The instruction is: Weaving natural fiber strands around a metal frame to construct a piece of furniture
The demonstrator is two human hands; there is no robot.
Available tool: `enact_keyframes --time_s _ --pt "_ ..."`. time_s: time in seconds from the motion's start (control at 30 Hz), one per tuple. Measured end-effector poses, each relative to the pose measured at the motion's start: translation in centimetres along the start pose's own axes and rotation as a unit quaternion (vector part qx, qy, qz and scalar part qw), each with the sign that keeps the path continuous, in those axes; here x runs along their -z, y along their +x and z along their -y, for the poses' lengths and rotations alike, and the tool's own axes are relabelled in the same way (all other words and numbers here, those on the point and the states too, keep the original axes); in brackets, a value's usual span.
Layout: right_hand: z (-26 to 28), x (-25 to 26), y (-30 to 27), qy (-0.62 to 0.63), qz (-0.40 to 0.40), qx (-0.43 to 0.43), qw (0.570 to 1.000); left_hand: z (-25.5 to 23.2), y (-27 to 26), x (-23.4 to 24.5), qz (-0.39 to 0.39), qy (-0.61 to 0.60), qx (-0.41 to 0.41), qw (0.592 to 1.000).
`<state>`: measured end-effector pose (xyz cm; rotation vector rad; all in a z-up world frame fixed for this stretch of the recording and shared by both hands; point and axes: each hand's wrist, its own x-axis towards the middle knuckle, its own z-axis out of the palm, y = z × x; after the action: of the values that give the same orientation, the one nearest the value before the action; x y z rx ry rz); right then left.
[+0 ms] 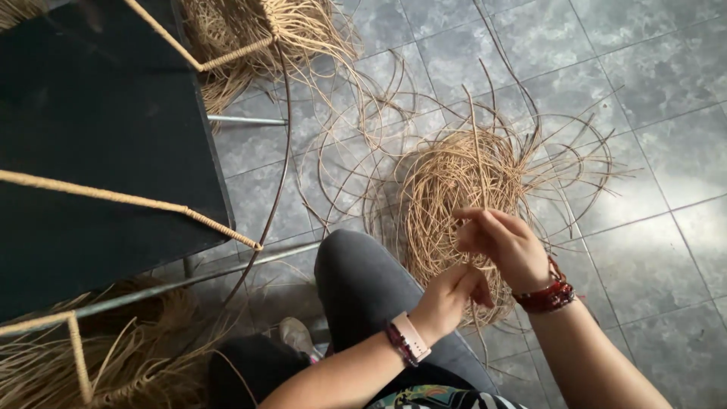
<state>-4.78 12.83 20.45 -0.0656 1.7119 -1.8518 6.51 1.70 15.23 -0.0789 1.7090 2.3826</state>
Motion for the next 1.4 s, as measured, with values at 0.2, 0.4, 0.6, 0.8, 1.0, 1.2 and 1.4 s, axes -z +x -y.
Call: enact_keyframes --time_s 0.2,0.4,0.6,0.8,1.0,1.2,1.4 --pt "-5.4 2.0 -0.4 -0.143 0.066 0.038 0.987 -4.4 1.5 3.4 -0.043 0.072 -0.016 0.996" --pt "-4.8 0.6 -2.9 -0.233 0.092 0.017 0.968 -6.1 4.2 4.5 -0.002 -0.142 -0.119 0.983" --pt "-3.9 1.7 -4.3 -0.187 0.162 0.032 0.968 -7.9 4.0 4.4 -0.07 -0.145 -0.148 0.976" --pt "-3.4 2.9 -4.7 -0.194 0.179 -0.061 0.963 -7.2 4.0 4.7 -0.088 -0.157 -0.144 0.973" --pt "-1.6 3.6 -4.6 -0.265 0.238 0.004 0.934 -7.8 3.1 5.5 -0.1 -0.101 -0.14 0.98" --pt "0.7 3.8 -4.0 -0.326 0.237 -0.001 0.915 -7.4 1.4 7.9 -0.091 0.13 -0.153 0.975" --pt "2.5 1.8 -3.0 -0.453 0.295 -0.034 0.841 -13.1 -4.2 5.8 -0.146 0.53 -0.346 0.76"
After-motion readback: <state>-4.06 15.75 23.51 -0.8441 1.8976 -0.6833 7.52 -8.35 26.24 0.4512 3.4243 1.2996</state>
